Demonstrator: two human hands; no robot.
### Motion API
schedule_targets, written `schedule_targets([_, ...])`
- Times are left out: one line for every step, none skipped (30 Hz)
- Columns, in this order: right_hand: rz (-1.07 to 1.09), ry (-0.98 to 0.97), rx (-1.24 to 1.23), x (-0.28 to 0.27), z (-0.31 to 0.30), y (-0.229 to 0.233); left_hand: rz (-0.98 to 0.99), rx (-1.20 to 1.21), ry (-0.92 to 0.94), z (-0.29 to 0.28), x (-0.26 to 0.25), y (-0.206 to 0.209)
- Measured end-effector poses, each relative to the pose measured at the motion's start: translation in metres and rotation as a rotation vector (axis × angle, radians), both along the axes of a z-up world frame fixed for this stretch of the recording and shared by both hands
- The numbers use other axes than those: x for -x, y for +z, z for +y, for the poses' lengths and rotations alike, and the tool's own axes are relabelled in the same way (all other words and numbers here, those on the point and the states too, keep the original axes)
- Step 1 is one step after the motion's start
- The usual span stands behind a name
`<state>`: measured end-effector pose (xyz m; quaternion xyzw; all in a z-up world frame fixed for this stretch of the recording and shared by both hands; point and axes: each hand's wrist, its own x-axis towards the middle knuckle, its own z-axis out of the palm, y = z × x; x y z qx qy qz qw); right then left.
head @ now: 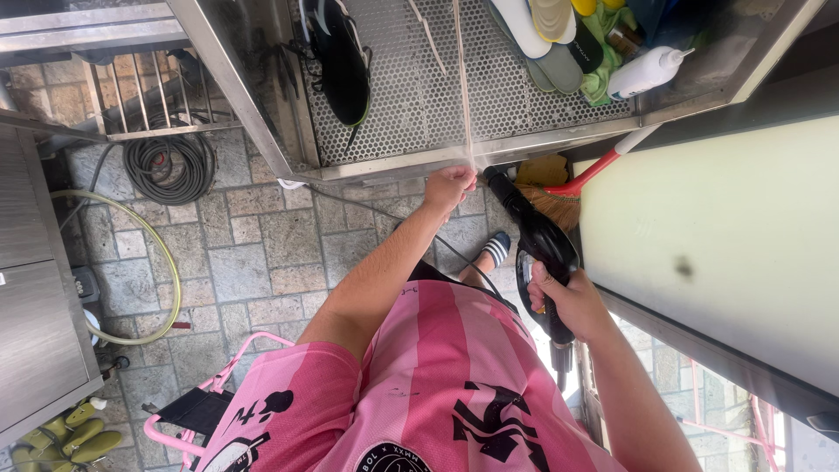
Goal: The person uses a pressure washer to clean a black shoe and several insoles on a perforated metal tray, then rinses them under a sink faucet. The person also handles a white sneaker and places it in the sink with the other items.
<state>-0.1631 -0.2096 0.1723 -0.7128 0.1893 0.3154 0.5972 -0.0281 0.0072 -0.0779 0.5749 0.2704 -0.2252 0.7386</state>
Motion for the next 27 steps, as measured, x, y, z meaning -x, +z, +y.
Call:
schedule_targets([-0.004,0.002,0.003,-0.003,0.001,0.001,-0.051,-0.016,-0.001,-0.001,0.001,0.001])
schedule_targets([-0.008,0.004,0.006,-0.005,0.002,0.002,-0.102,-0.032,-0.001,-0.001,0.003,0.001])
schedule_targets([-0.012,0.006,0.009,-0.008,0.003,0.003,-0.154,-0.047,-0.001,-0.002,0.004,0.002])
schedule_targets([-0.014,0.001,-0.001,-0.011,0.004,0.005,-0.202,-0.074,-0.008,-0.002,0.004,0.002])
schedule_targets([-0.015,-0.004,-0.011,-0.014,0.006,0.006,-0.249,-0.101,-0.013,-0.002,0.005,0.003])
schedule_targets([-0.017,-0.008,-0.022,-0.016,0.007,0.007,-0.296,-0.128,-0.019,-0.001,0.005,0.003])
schedule_targets([-0.017,-0.006,-0.031,-0.018,0.009,0.008,-0.283,-0.16,-0.042,0.0,0.006,0.005])
schedule_targets([-0.016,-0.005,-0.041,-0.02,0.01,0.008,-0.269,-0.191,-0.065,0.002,0.006,0.007])
schedule_targets([-0.016,-0.004,-0.05,-0.022,0.011,0.008,-0.256,-0.222,-0.089,0.003,0.006,0.01])
schedule_targets([-0.016,-0.004,-0.051,-0.024,0.012,0.008,-0.268,-0.233,-0.091,0.004,0.005,0.013])
schedule_targets([-0.015,-0.004,-0.052,-0.025,0.013,0.008,-0.279,-0.244,-0.093,0.004,0.006,0.017])
schedule_targets([-0.014,-0.005,-0.053,-0.026,0.013,0.008,-0.29,-0.254,-0.095,0.005,0.006,0.02])
schedule_targets([-0.009,-0.009,-0.044,-0.028,0.014,0.007,-0.311,-0.301,-0.113,0.007,0.006,0.025])
schedule_targets([-0.003,-0.013,-0.035,-0.03,0.015,0.007,-0.332,-0.349,-0.132,0.008,0.006,0.029])
schedule_targets([0.003,-0.017,-0.026,-0.031,0.016,0.007,-0.353,-0.397,-0.151,0.009,0.007,0.034])
schedule_targets([0.001,-0.009,-0.017,-0.032,0.017,0.006,-0.382,-0.437,-0.155,0.01,0.008,0.039])
schedule_targets([-0.002,-0.002,-0.008,-0.034,0.017,0.006,-0.411,-0.476,-0.159,0.011,0.008,0.044])
schedule_targets([-0.004,0.004,0.0,-0.036,0.018,0.006,-0.44,-0.516,-0.164,0.012,0.008,0.049])
schedule_targets([-0.008,0.003,-0.003,-0.038,0.019,0.006,-0.447,-0.531,-0.169,0.012,0.009,0.054])
schedule_targets([-0.011,0.002,-0.007,-0.04,0.02,0.006,-0.453,-0.545,-0.174,0.013,0.009,0.059])
schedule_targets([-0.015,0.001,-0.01,-0.042,0.02,0.006,-0.46,-0.56,-0.179,0.014,0.009,0.065])
schedule_targets([-0.013,-0.001,-0.007,-0.044,0.021,0.006,-0.437,-0.577,-0.202,0.015,0.009,0.07])
schedule_targets([-0.012,-0.003,-0.005,-0.047,0.023,0.005,-0.414,-0.593,-0.226,0.017,0.009,0.075])
schedule_targets([-0.01,-0.006,-0.002,-0.049,0.024,0.006,-0.391,-0.61,-0.249,0.018,0.01,0.08])
schedule_targets([-0.009,-0.008,0.002,-0.052,0.025,0.006,-0.379,-0.617,-0.262,0.018,0.009,0.084])
schedule_targets([-0.008,-0.01,0.005,-0.055,0.026,0.006,-0.368,-0.623,-0.274,0.019,0.009,0.088])
schedule_targets([-0.006,-0.012,0.009,-0.058,0.027,0.007,-0.355,-0.63,-0.287,0.02,0.009,0.091])
